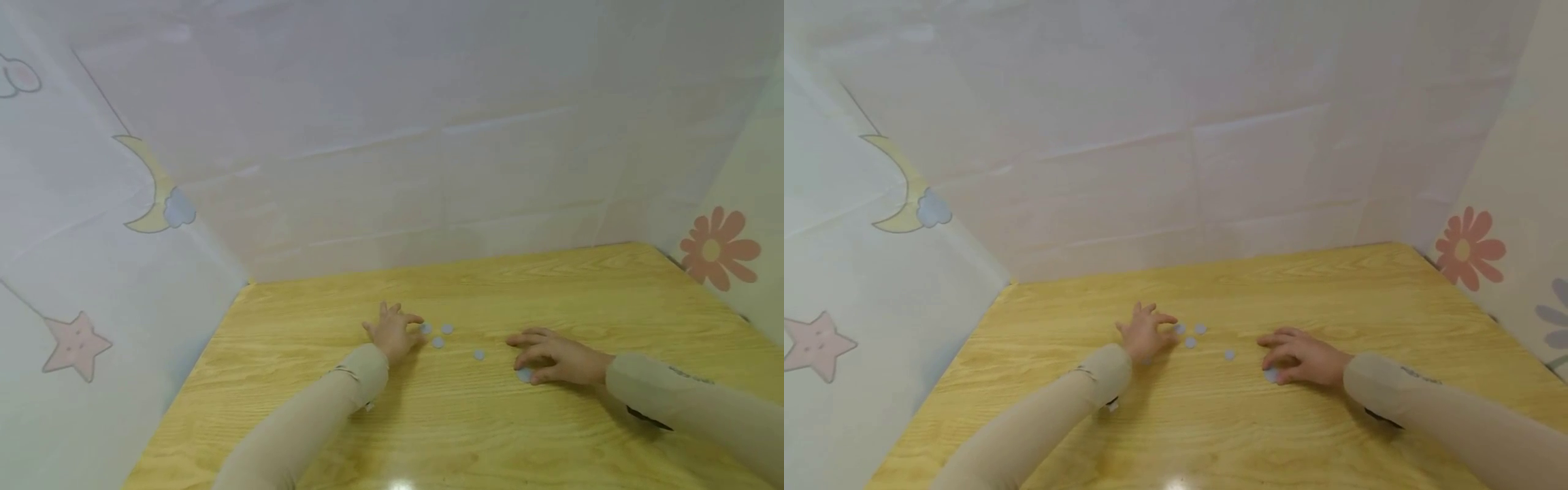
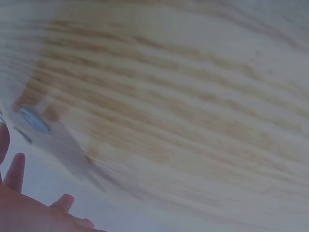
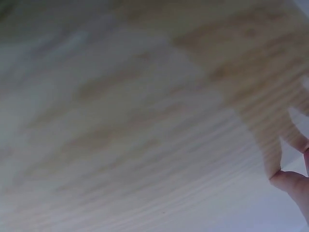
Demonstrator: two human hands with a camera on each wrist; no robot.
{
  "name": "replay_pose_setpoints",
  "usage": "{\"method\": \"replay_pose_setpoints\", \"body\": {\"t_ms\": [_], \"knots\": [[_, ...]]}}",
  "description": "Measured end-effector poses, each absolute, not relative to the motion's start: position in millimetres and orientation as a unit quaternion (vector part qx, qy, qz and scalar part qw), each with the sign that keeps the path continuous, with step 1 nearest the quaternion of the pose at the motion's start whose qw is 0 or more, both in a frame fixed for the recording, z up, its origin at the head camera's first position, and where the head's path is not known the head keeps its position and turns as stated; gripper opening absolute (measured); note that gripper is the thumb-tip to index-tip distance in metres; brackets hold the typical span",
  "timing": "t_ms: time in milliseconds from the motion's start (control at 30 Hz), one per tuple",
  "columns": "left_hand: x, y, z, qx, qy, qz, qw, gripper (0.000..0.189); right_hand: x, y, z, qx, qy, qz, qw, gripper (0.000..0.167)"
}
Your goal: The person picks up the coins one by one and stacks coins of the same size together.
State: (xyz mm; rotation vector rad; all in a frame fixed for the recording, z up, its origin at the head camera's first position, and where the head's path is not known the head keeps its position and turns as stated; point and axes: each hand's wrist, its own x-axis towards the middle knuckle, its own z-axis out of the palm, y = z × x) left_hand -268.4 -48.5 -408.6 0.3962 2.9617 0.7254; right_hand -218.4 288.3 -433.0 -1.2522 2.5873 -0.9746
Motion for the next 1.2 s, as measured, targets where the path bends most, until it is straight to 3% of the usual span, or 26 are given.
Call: {"method": "replay_pose_setpoints", "body": {"t_ms": [800, 1200], "knots": [[-293.5, -52.5, -416.5, 0.170, 0.962, 0.205, 0.055, 0.040, -217.5, 285.6, -434.2, -0.410, 0.859, -0.302, 0.044, 0.023], [-308.6, -55.0, -412.2, 0.241, 0.958, 0.147, 0.058, 0.035, -216.4, 284.1, -431.7, -0.407, 0.858, -0.309, 0.050, 0.023]]}}
